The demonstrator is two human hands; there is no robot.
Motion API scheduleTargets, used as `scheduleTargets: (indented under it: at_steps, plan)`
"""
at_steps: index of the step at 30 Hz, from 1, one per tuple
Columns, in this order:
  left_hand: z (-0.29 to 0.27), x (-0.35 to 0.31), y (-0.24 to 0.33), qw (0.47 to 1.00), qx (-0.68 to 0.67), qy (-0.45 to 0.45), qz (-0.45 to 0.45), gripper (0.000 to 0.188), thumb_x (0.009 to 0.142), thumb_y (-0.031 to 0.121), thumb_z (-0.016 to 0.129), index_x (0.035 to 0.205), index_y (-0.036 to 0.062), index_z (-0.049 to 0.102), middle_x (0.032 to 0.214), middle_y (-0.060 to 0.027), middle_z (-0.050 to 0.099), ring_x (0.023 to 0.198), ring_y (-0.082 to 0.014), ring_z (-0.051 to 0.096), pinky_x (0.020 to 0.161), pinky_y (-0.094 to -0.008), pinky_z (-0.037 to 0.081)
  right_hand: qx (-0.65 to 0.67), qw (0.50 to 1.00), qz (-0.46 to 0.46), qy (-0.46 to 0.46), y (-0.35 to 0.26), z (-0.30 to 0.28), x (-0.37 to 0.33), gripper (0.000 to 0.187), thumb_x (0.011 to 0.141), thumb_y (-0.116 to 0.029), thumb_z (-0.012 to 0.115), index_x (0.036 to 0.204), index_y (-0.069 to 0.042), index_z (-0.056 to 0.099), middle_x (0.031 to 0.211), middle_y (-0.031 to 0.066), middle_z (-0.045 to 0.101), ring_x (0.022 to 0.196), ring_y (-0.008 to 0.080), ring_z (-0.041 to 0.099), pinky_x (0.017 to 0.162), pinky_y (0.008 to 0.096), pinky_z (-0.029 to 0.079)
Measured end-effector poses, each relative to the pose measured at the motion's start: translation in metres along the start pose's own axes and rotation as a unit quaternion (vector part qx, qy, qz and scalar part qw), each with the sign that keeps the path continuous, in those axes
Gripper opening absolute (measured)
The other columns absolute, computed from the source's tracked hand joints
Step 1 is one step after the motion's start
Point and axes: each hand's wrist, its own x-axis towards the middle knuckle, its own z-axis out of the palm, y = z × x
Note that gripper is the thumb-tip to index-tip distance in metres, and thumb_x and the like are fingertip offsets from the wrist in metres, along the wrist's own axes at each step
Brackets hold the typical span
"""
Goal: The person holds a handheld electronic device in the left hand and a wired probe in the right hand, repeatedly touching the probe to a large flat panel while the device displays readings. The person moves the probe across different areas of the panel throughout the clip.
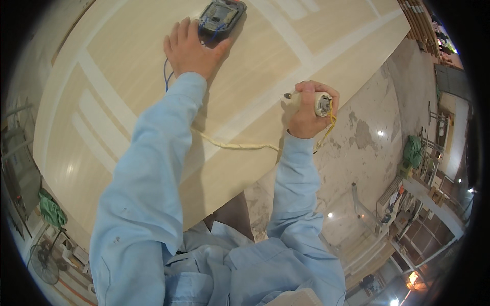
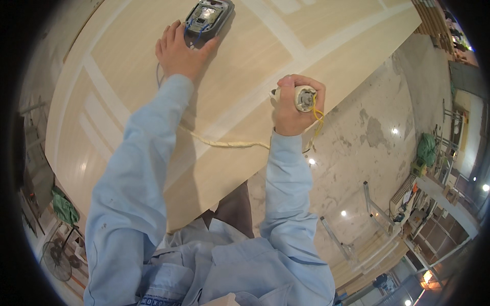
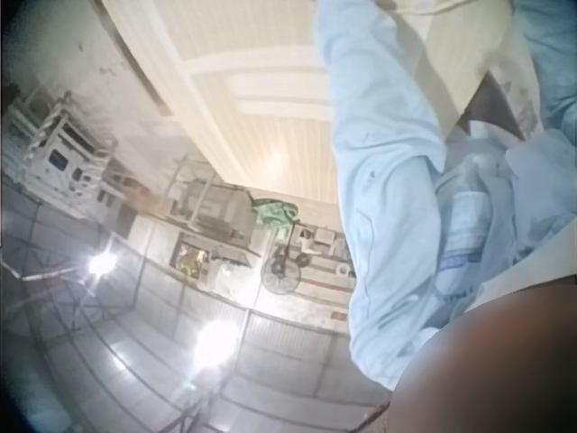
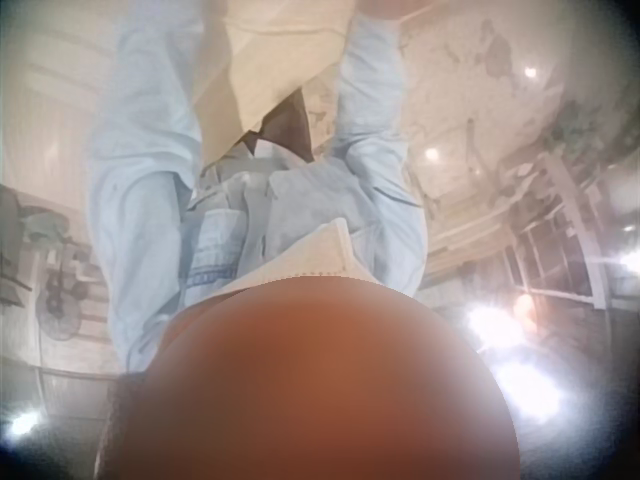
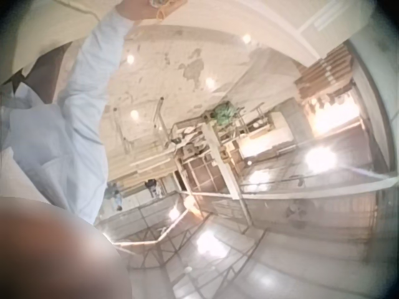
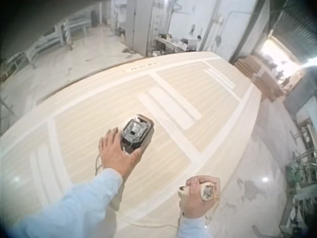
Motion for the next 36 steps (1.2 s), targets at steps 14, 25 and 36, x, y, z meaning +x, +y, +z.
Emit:
scheduleTargets:
  at_steps: [14, 25, 36]
  plan:
    - [-0.001, 0.0, -0.004, 0.999, -0.032, -0.008, 0.003, 0.088, 0.077, 0.064, 0.074, 0.14, 0.0065, 0.058, 0.154, -0.0116, 0.048, 0.15, -0.0294, 0.033, 0.125, -0.0506, 0.018, -0.013, 1.0, -0.003, 0.003, 0.004, -0.004, 0.013, 0.02, 0.088, 0.001, 0.073, 0.099, -0.001, 0.057, 0.087, 0.0119, 0.07, 0.078, 0.0166, 0.068, 0.074, 0.0307, 0.056]
    - [-0.006, -0.002, -0.004, 1.0, -0.005, -0.006, 0.001, 0.09, 0.075, 0.063, 0.077, 0.137, 0.0013, 0.059, 0.152, -0.0098, 0.051, 0.146, -0.0266, 0.039, 0.122, -0.0461, 0.025, 0.015, 1.0, 0.011, 0.01, 0.001, -0.002, 0.028, 0.02, 0.089, 0.0, 0.073, 0.099, -0.001, 0.056, 0.087, 0.0121, 0.069, 0.078, 0.0167, 0.068, 0.074, 0.0308, 0.056]
    - [-0.005, -0.001, -0.006, 1.0, -0.009, -0.001, 0.002, 0.089, 0.076, 0.064, 0.077, 0.137, 0.0019, 0.059, 0.151, -0.0104, 0.053, 0.146, -0.0284, 0.039, 0.122, -0.0476, 0.025, 0.012, 0.999, -0.01, 0.036, 0.012, -0.002, 0.031, 0.02, 0.089, 0.0, 0.074, 0.099, -0.001, 0.056, 0.089, 0.0124, 0.069, 0.078, 0.0165, 0.068, 0.073, 0.0307, 0.057]
